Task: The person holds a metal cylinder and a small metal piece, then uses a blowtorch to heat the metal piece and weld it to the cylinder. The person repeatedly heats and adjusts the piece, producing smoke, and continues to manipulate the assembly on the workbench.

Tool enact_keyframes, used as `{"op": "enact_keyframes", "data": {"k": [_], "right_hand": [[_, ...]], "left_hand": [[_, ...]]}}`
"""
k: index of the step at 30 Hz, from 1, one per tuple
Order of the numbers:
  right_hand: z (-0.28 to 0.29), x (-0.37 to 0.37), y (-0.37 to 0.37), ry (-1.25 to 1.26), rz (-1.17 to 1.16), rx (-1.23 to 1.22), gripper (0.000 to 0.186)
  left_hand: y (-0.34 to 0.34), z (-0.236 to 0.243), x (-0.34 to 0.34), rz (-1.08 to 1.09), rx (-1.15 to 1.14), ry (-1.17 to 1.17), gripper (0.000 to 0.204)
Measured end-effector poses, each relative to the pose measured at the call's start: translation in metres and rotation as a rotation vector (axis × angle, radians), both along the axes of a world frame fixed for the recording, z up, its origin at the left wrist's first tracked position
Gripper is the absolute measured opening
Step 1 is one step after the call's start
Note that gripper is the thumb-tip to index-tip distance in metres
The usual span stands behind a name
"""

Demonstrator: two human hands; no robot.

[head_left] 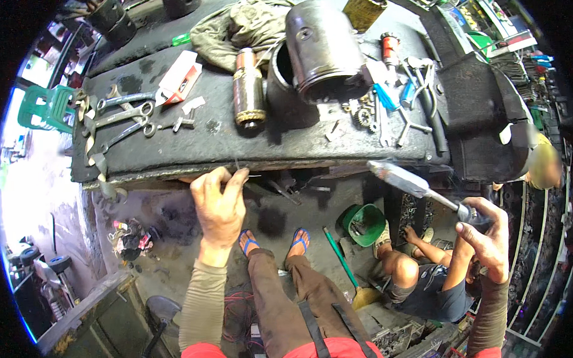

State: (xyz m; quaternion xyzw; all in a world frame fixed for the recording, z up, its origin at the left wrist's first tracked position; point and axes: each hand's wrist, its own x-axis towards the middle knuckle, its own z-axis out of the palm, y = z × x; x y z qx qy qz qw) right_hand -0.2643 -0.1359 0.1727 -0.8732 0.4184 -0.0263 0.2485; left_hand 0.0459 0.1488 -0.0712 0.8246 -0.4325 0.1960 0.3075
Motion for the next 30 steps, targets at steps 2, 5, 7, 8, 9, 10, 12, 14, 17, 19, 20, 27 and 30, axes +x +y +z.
{"op": "enact_keyframes", "data": {"k": [2,5,7,8,9,10,12,14,17,19,20,27,30], "right_hand": [[0.006,0.004,0.001,-0.062,-0.073,0.077,0.043],[0.02,0.012,-0.008,0.025,-0.019,0.106,0.04],[0.022,0.019,-0.01,-0.015,0.03,-0.044,0.041],[0.026,0.022,-0.01,0.0,0.074,-0.123,0.042],[0.033,0.026,-0.014,0.099,0.103,-0.211,0.044],[0.038,0.03,-0.014,0.067,0.142,-0.243,0.045],[0.052,0.037,-0.014,0.029,0.242,-0.285,0.046],[0.061,0.046,-0.013,0.021,0.326,-0.36,0.047],[0.069,0.059,-0.013,0.033,0.363,-0.401,0.048],[0.073,0.067,-0.012,0.035,0.379,-0.445,0.049],[0.074,0.07,-0.012,0.041,0.376,-0.46,0.049],[0.073,0.085,-0.009,0.056,0.424,-0.487,0.05],[0.073,0.089,-0.011,0.048,0.43,-0.493,0.051]], "left_hand": [[-0.006,0.023,-0.003,-0.011,-0.08,0.05,0.025],[-0.02,0.059,-0.017,-0.05,-0.157,0.263,0.022],[-0.038,0.073,-0.021,-0.139,-0.291,0.334,0.017],[-0.047,0.079,-0.024,-0.163,-0.357,0.419,0.016],[-0.058,0.081,-0.025,-0.184,-0.444,0.424,0.014],[-0.066,0.084,-0.025,-0.214,-0.505,0.483,0.015],[-0.074,0.089,-0.027,-0.229,-0.542,0.585,0.017],[-0.081,0.093,-0.026,-0.246,-0.557,0.568,0.017],[-0.085,0.097,-0.026,-0.258,-0.567,0.545,0.017],[-0.087,0.099,-0.024,-0.257,-0.57,0.534,0.017],[-0.087,0.099,-0.023,-0.256,-0.569,0.533,0.017],[-0.091,0.098,-0.02,-0.253,-0.56,0.492,0.016],[-0.092,0.098,-0.015,-0.244,-0.56,0.442,0.019]]}}
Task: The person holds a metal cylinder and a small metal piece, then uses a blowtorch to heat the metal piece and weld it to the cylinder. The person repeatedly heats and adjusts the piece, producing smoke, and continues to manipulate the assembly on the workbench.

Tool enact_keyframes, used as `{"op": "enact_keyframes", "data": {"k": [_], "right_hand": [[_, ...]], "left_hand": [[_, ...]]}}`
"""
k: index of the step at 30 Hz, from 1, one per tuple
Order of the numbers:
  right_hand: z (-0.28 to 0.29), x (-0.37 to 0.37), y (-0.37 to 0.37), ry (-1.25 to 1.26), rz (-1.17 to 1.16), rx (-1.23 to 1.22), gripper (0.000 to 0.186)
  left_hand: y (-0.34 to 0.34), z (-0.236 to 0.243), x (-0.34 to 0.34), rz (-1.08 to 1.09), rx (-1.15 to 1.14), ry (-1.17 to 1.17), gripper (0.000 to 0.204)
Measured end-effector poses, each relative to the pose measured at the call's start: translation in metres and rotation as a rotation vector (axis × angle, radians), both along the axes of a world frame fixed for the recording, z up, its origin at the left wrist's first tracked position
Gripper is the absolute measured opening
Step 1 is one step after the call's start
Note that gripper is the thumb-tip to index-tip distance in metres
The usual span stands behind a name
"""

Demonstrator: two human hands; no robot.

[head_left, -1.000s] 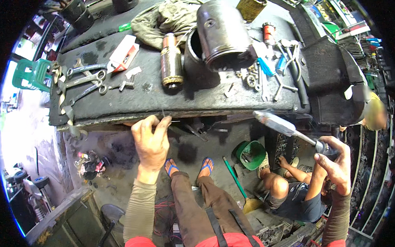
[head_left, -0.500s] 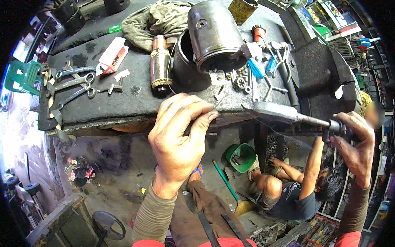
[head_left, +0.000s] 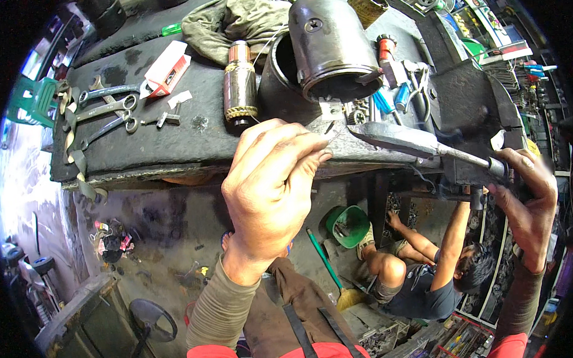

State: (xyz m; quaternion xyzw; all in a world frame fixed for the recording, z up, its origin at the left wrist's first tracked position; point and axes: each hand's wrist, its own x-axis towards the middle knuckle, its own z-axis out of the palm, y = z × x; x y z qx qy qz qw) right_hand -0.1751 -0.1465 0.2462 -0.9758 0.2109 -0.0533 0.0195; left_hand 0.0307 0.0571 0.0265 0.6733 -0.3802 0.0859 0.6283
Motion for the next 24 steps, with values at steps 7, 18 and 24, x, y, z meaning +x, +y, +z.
{"op": "enact_keyframes", "data": {"k": [7,18,24], "right_hand": [[0.003,0.004,-0.005,0.026,0.078,-0.096,0.053],[0.005,0.009,-0.006,0.04,0.053,-0.115,0.054],[0.006,0.009,-0.006,0.033,0.018,-0.049,0.054]], "left_hand": [[-0.001,0.0,0.004,-0.009,-0.03,0.024,0.021],[-0.001,-0.003,0.01,-0.013,-0.05,0.012,0.022],[-0.003,-0.002,0.011,-0.002,-0.058,0.02,0.017]]}}
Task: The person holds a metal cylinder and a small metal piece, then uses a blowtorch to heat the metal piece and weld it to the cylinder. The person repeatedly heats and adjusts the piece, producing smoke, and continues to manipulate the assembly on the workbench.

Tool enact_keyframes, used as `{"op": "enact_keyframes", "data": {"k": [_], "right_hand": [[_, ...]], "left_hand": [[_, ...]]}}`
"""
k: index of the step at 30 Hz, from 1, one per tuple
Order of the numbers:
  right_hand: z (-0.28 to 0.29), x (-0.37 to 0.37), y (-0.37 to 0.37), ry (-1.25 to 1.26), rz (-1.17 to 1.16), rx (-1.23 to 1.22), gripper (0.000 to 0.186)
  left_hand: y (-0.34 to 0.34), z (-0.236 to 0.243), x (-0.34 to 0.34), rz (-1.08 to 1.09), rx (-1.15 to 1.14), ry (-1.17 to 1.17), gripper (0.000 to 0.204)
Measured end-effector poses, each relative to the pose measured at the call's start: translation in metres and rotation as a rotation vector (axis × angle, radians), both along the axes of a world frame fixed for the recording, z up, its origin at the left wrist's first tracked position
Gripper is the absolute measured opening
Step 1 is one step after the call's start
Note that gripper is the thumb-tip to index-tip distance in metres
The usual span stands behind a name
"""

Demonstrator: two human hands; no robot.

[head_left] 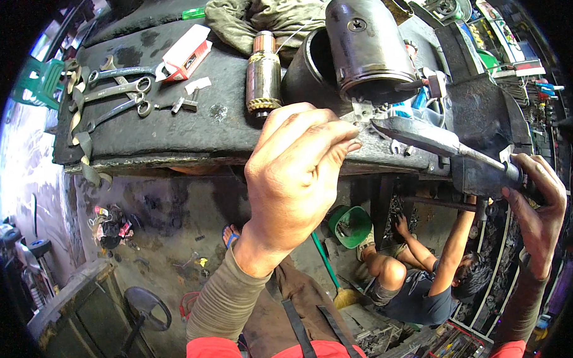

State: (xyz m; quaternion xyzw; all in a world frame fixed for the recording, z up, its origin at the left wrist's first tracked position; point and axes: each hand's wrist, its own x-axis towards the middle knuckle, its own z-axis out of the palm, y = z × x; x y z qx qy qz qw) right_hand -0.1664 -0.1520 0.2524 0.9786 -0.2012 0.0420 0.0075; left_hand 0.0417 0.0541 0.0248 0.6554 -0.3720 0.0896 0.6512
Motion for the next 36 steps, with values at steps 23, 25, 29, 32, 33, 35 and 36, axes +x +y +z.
{"op": "enact_keyframes", "data": {"k": [23,25,29,32,33,35,36], "right_hand": [[0.012,0.001,-0.008,0.038,0.008,-0.139,0.057],[0.011,0.0,-0.007,0.046,-0.03,-0.153,0.049],[0.005,0.002,-0.005,0.011,-0.059,-0.118,0.048],[-0.002,0.006,-0.003,-0.038,-0.048,-0.059,0.05],[-0.002,0.008,-0.003,-0.041,-0.046,-0.065,0.05],[-0.004,0.01,-0.002,-0.039,-0.04,-0.08,0.05],[-0.004,0.01,-0.001,-0.039,-0.036,-0.086,0.05]], "left_hand": [[-0.001,0.002,0.003,0.038,-0.001,0.068,0.013],[-0.003,0.001,0.004,0.056,0.009,0.029,0.014],[-0.006,0.0,0.007,0.066,0.024,-0.05,0.016],[-0.007,0.0,0.006,0.071,0.036,-0.06,0.018],[-0.007,0.0,0.006,0.074,0.043,-0.06,0.018],[-0.008,-0.001,0.006,0.07,0.052,-0.066,0.018],[-0.008,-0.001,0.006,0.063,0.046,-0.057,0.019]]}}
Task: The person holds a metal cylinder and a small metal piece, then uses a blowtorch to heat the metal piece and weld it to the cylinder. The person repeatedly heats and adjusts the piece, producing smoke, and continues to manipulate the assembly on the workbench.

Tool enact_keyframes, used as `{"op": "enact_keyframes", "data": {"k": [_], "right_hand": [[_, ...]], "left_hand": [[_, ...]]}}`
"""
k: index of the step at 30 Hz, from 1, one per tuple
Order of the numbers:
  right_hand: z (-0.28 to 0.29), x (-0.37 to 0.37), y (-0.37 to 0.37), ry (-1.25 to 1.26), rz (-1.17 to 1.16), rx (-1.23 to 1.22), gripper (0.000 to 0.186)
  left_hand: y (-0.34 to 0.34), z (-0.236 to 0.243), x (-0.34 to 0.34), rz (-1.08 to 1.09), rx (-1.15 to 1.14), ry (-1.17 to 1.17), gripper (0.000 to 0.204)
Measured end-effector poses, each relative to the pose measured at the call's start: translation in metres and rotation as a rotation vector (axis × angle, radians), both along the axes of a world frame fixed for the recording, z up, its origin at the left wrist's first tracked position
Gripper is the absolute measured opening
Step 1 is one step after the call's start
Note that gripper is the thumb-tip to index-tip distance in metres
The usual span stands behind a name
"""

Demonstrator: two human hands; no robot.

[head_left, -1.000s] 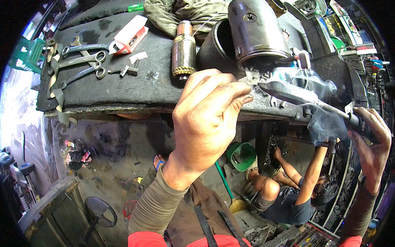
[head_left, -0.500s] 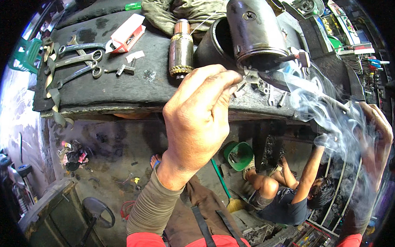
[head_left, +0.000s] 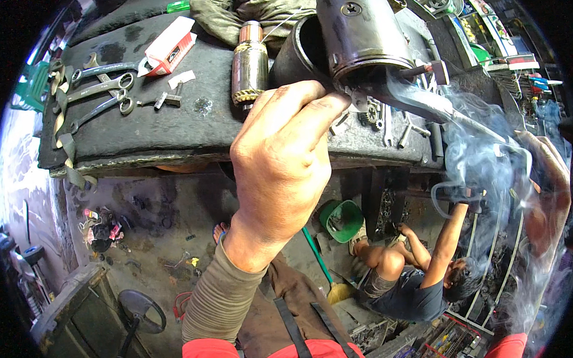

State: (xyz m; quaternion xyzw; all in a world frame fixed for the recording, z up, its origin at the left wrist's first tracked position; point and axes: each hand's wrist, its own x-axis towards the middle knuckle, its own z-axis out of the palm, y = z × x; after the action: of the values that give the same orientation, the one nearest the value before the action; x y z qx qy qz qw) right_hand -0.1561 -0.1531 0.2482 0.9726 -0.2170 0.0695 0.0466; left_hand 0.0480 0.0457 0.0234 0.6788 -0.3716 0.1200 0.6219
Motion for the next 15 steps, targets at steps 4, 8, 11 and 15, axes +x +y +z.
{"op": "enact_keyframes", "data": {"k": [4,8,11,15], "right_hand": [[0.0,0.003,0.003,0.007,0.01,-0.039,0.05],[-0.001,0.005,0.01,0.017,0.023,-0.103,0.05],[-0.001,0.005,0.016,0.021,0.03,-0.179,0.05],[0.008,0.005,0.012,0.084,0.066,-0.164,0.051]], "left_hand": [[-0.005,-0.003,-0.001,-0.012,-0.025,-0.007,0.031],[-0.006,-0.004,-0.002,-0.014,-0.024,0.016,0.031],[-0.007,-0.003,-0.002,-0.018,-0.034,0.029,0.03],[-0.006,0.0,-0.001,0.02,0.005,-0.004,0.015]]}}
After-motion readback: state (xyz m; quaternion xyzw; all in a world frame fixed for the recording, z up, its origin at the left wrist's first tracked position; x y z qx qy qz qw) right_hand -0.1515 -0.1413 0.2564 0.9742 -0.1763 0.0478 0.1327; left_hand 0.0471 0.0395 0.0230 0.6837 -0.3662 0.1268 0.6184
